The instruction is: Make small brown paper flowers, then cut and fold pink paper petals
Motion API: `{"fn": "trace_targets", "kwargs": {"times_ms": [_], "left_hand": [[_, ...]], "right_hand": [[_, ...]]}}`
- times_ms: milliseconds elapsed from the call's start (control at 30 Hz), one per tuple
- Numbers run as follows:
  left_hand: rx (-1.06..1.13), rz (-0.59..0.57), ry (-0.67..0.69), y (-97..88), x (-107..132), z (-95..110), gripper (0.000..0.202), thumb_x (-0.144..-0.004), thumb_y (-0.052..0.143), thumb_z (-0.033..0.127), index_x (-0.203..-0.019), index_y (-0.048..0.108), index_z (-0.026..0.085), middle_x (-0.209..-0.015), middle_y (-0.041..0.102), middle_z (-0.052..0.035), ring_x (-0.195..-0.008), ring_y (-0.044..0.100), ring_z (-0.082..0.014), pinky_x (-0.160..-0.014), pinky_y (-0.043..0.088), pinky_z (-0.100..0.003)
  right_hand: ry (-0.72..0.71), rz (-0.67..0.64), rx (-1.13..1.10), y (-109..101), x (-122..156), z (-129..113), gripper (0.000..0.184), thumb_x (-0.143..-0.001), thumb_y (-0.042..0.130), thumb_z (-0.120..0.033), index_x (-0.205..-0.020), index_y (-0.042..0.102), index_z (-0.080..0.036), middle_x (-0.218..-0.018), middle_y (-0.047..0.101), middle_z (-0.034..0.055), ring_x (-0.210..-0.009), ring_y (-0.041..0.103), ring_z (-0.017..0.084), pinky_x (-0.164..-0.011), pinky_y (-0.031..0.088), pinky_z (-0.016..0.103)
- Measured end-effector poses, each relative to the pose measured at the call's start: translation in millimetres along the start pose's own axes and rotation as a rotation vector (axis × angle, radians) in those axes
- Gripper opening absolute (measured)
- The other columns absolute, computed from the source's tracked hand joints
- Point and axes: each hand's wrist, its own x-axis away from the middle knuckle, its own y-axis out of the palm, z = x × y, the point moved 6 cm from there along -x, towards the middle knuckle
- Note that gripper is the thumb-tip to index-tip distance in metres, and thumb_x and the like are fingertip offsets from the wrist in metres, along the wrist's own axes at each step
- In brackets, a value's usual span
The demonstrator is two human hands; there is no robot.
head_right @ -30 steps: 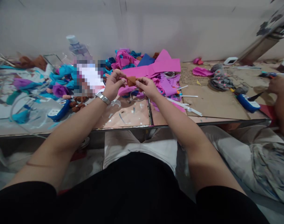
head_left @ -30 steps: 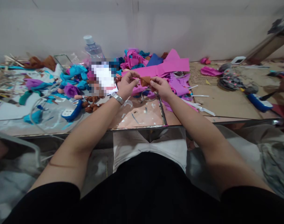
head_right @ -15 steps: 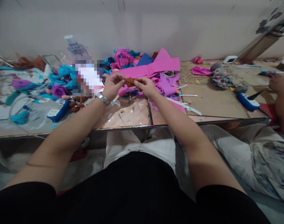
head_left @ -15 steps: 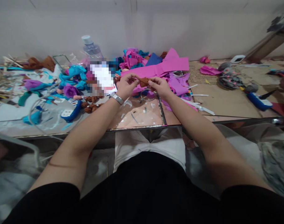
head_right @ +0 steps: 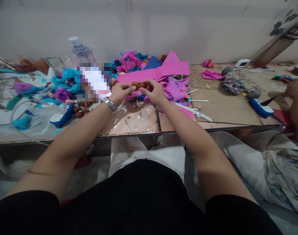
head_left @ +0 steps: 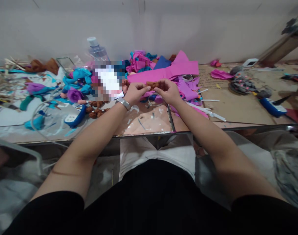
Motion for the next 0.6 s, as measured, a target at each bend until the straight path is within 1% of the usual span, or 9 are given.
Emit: {"fn": "trace_targets", "kwargs": {"times_ms": [67,100,200,333,433,533,567,600], "left_hand": [[0.011,0.003,0.007,0.1,-1,-1,0.048,-0.083,0.092,0.062,-0.068,0.072,0.021,-0.062,0.058,-0.0003,-0.058,0.047,-0.0135,-0.056,0.037,-0.031],[0.012,0.004,0.014,0.2,-1,-1,0.046,-0.082,0.092,0.060,-0.069,0.073,0.021,-0.063,0.059,-0.0006,-0.059,0.048,-0.0140,-0.057,0.039,-0.031],[-0.002,0.009,0.042,0.5,0,4,0.045,-0.083,0.093,0.062,-0.073,0.075,0.021,-0.067,0.063,-0.0019,-0.063,0.052,-0.0151,-0.058,0.042,-0.032],[-0.040,0.015,0.062,1.3,3,10,0.054,-0.080,0.094,0.072,-0.077,0.076,0.021,-0.070,0.065,-0.0024,-0.063,0.053,-0.0150,-0.058,0.041,-0.032],[-0.067,0.011,0.061,2.1,3,10,0.061,-0.077,0.093,0.078,-0.077,0.073,0.020,-0.069,0.064,-0.0014,-0.064,0.053,-0.0146,-0.058,0.040,-0.032],[-0.077,0.011,0.049,1.7,1,5,0.065,-0.081,0.090,0.082,-0.081,0.068,0.020,-0.068,0.061,0.0010,-0.066,0.055,-0.0130,-0.062,0.041,-0.032],[-0.064,0.018,0.047,0.9,1,3,0.066,-0.084,0.089,0.082,-0.085,0.066,0.021,-0.069,0.060,0.0018,-0.068,0.057,-0.0126,-0.064,0.042,-0.032],[-0.039,0.025,0.045,0.1,0,2,0.066,-0.086,0.087,0.083,-0.089,0.065,0.021,-0.071,0.060,0.0025,-0.070,0.059,-0.0124,-0.067,0.044,-0.032]], "right_hand": [[0.006,0.108,0.009,-5,0,2,0.081,-0.083,0.077,-0.098,-0.119,0.070,-0.026,-0.102,0.076,0.0069,-0.090,0.069,0.024,-0.081,0.060,0.038],[0.009,0.133,0.012,-5,0,3,0.082,-0.082,0.076,-0.100,-0.117,0.070,-0.026,-0.100,0.075,0.0062,-0.088,0.068,0.024,-0.079,0.060,0.037],[0.027,0.128,-0.045,-3,-2,2,0.083,-0.080,0.075,-0.102,-0.113,0.069,-0.026,-0.097,0.072,0.0050,-0.087,0.067,0.023,-0.078,0.059,0.037],[0.078,0.131,-0.151,-2,-3,-5,0.087,-0.072,0.077,-0.106,-0.105,0.068,-0.026,-0.087,0.069,0.0038,-0.082,0.066,0.022,-0.077,0.060,0.038],[0.116,0.119,-0.163,-1,-3,-9,0.088,-0.070,0.076,-0.108,-0.102,0.067,-0.026,-0.081,0.066,0.0026,-0.076,0.063,0.021,-0.072,0.058,0.037],[0.111,0.126,-0.141,-4,-3,-8,0.086,-0.072,0.076,-0.105,-0.103,0.067,-0.025,-0.084,0.067,0.0029,-0.077,0.064,0.021,-0.071,0.058,0.036],[0.101,0.106,-0.128,-3,-4,-7,0.085,-0.074,0.076,-0.104,-0.105,0.067,-0.025,-0.087,0.069,0.0039,-0.080,0.065,0.021,-0.073,0.058,0.035],[0.088,0.055,-0.110,-1,-4,-5,0.083,-0.077,0.075,-0.102,-0.107,0.067,-0.025,-0.093,0.071,0.0053,-0.085,0.066,0.021,-0.075,0.059,0.035]]}}
